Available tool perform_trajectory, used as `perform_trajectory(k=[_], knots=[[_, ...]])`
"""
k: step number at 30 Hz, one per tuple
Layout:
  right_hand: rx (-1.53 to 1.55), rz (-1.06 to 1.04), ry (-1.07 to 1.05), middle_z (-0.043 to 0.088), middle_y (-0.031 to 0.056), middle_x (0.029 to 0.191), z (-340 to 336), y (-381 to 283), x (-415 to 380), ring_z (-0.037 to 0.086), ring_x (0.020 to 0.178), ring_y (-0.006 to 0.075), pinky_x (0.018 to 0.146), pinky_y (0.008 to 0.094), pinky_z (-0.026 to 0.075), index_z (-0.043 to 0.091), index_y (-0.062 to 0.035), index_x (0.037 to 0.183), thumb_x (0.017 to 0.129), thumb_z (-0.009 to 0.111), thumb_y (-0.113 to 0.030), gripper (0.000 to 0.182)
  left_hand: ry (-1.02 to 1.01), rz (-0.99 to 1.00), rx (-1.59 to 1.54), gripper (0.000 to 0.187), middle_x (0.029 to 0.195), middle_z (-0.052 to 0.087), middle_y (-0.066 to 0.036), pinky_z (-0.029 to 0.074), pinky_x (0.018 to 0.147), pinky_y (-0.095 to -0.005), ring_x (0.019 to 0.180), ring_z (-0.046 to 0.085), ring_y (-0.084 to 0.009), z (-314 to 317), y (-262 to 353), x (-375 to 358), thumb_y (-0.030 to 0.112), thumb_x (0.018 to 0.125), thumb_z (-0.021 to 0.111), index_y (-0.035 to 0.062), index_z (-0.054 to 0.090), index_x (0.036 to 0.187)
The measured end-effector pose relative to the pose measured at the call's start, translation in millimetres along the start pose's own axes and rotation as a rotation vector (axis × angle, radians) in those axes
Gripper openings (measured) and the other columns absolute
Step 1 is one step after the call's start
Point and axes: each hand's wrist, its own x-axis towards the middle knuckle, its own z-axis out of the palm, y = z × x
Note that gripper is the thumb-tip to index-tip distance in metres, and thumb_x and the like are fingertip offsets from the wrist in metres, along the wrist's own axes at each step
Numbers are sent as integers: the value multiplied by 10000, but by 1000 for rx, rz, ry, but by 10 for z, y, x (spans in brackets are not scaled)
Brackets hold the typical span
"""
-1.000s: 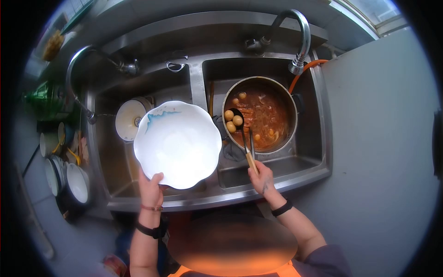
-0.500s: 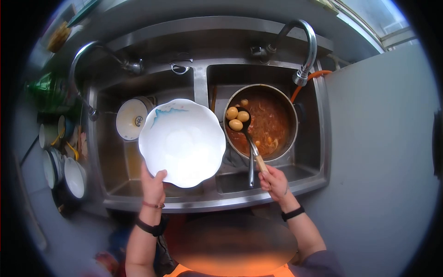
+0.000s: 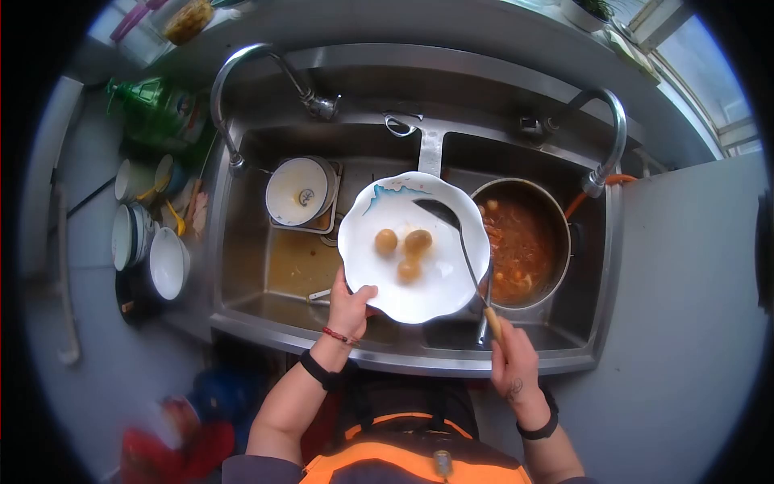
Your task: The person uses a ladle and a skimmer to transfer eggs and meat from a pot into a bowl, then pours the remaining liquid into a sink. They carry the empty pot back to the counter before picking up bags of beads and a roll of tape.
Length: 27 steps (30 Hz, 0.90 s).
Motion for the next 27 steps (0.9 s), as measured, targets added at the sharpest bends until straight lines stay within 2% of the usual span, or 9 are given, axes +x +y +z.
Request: perform_trajectory(k=[3, 8, 15, 20, 22, 23, 24, 25, 27], knots=[[-126, -58, 194, 547, 184, 820, -101, 100, -41, 563, 701, 349, 629, 372, 466, 506, 2, 1147, 743, 538, 59, 410, 27, 10, -34, 570, 1069, 539, -99, 567, 645, -324, 898, 598, -215, -161, -53, -22, -124, 704, 490, 49, 369, 1234], [-299, 205, 245, 518, 224, 928, -35, 1018, -254, 545, 789, 395, 694, 409, 462, 457, 9, 1196, 793, 499, 25, 406, 0, 86, 2, 576, 1102, 529, -94, 506, 808, -320, 974, 563, -221, -453, 89, -145, -122, 709, 490, 40, 380, 1251], [-369, 594, 76, 479, 249, 987, 392, 1851, -466, 512, 922, 419, 771, 448, 447, 354, 7, 1260, 831, 477, -40, 448, 40, 109, 97, 599, 1156, 490, -113, 480, 850, -330, 1043, 520, -232, -652, 376, -371, -63, 697, 515, 2, 353, 1270], [-654, 238, 251, 489, 236, 1088, 365, 1529, -351, 497, 1016, 371, 846, 418, 417, 399, 24, 1226, 812, 556, -145, 474, 53, 105, 100, 631, 1194, 461, -118, 407, 939, -359, 1108, 472, -253, -723, 437, -468, -67, 687, 505, -5, 324, 1289], [-266, 474, 128, 547, 226, 1011, 702, 1331, -265, 537, 948, 365, 825, 395, 440, 433, 26, 1202, 782, 618, -225, 523, 61, 71, 89, 634, 1196, 458, -117, 416, 930, -357, 1103, 476, -254, -757, 445, -530, -68, 686, 506, -6, 319, 1289], [81, 812, -85, 594, 202, 864, 701, 1063, -82, 591, 812, 353, 750, 388, 473, 439, 28, 1208, 777, 640, -276, 564, 69, 69, 90, 635, 1196, 458, -117, 422, 924, -356, 1101, 478, -252, -764, 438, -546, -69, 686, 507, -5, 318, 1289], [213, 785, -10, 591, 137, 744, 1122, 1432, -230, 592, 614, 261, 571, 358, 480, 490, 20, 1095, 808, 618, -251, 415, 75, 70, 86, 636, 1196, 457, -117, 427, 917, -354, 1100, 480, -251, -754, 428, -550, -70, 686, 508, -3, 318, 1289], [212, 782, -4, 591, 137, 744, 1146, 1421, -167, 592, 614, 261, 571, 358, 480, 490, 20, 1095, 808, 618, -251, 415, 69, 75, 84, 636, 1196, 457, -117, 427, 917, -354, 1100, 480, -251, -734, 426, -552, -70, 686, 508, -3, 318, 1289], [1392, 1164, -72, 560, 88, 725, 1155, 1336, 18, 541, 550, 152, 468, 304, 434, 508, -7, 944, 829, 593, -206, 244, 75, 76, 66, 630, 1185, 462, -116, 435, 907, -350, 1091, 485, -248, -714, 430, -576, -70, 688, 511, 1, 325, 1285]])
